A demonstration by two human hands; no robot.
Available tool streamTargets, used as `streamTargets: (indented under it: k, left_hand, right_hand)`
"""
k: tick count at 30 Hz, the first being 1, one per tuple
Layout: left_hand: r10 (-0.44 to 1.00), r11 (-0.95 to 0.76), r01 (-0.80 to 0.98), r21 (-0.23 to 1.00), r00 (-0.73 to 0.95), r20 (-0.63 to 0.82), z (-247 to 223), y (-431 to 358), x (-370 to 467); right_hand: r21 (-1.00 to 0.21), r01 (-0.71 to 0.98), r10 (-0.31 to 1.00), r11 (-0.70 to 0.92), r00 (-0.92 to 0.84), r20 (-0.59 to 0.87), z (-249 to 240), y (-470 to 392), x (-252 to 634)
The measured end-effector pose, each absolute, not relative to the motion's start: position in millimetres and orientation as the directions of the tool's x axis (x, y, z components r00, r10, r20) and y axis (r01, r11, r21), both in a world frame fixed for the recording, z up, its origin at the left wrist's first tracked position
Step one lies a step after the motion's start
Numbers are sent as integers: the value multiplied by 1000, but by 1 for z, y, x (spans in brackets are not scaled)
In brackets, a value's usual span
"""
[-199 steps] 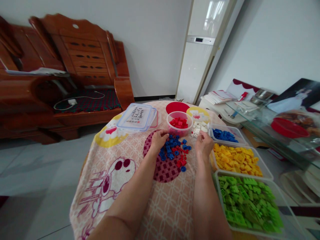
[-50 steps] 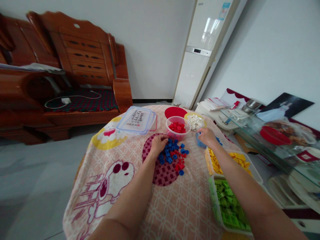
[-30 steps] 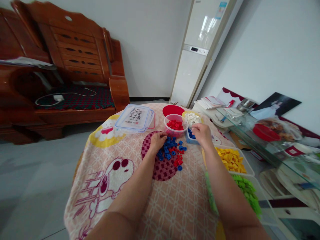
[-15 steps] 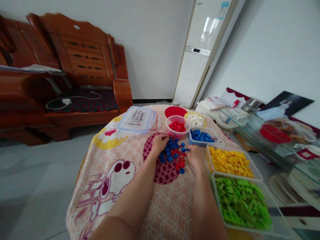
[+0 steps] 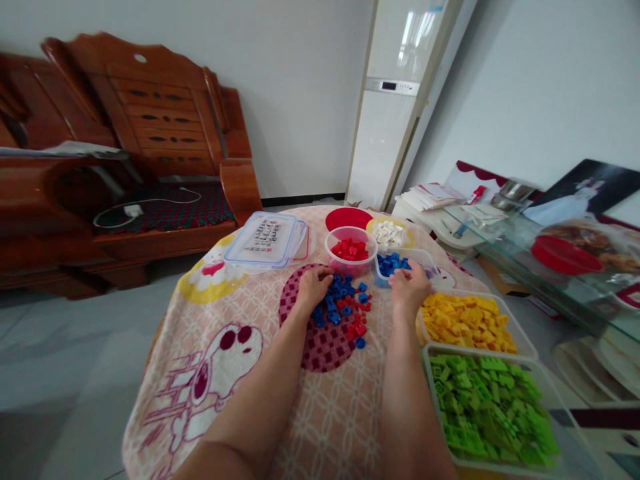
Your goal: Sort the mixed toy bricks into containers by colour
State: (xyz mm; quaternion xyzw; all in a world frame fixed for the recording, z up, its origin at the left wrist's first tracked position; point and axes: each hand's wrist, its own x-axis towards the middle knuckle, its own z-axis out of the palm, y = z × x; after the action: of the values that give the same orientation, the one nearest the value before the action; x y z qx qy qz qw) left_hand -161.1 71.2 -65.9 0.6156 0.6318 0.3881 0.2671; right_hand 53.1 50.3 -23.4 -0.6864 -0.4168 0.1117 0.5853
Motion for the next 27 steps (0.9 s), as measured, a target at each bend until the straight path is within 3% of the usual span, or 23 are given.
streamTargets:
  k: [3, 7, 14, 20, 27]
  left_hand:
    - [986, -70, 573, 816, -87, 145, -63, 70, -161]
    - [989, -74, 605, 793, -59, 138, -61, 67, -157]
    - [987, -158, 584, 796, 60, 152, -54, 58, -131]
    - [966, -255, 526, 811, 173, 191, -48, 54, -115]
    - [961, -276, 550, 788, 180, 211, -54, 56, -120]
  right_hand:
    - [-937, 324, 658, 130, 679, 326, -30, 45, 51]
    - [-953, 281, 598, 117, 746, 293, -39, 32, 45]
    - [-979, 198, 722, -41, 683, 108, -73, 35, 49]
    - [-994, 110, 713, 20, 695, 92, -92, 29, 46]
    - [-940, 339, 736, 38, 626, 256, -90, 1, 33]
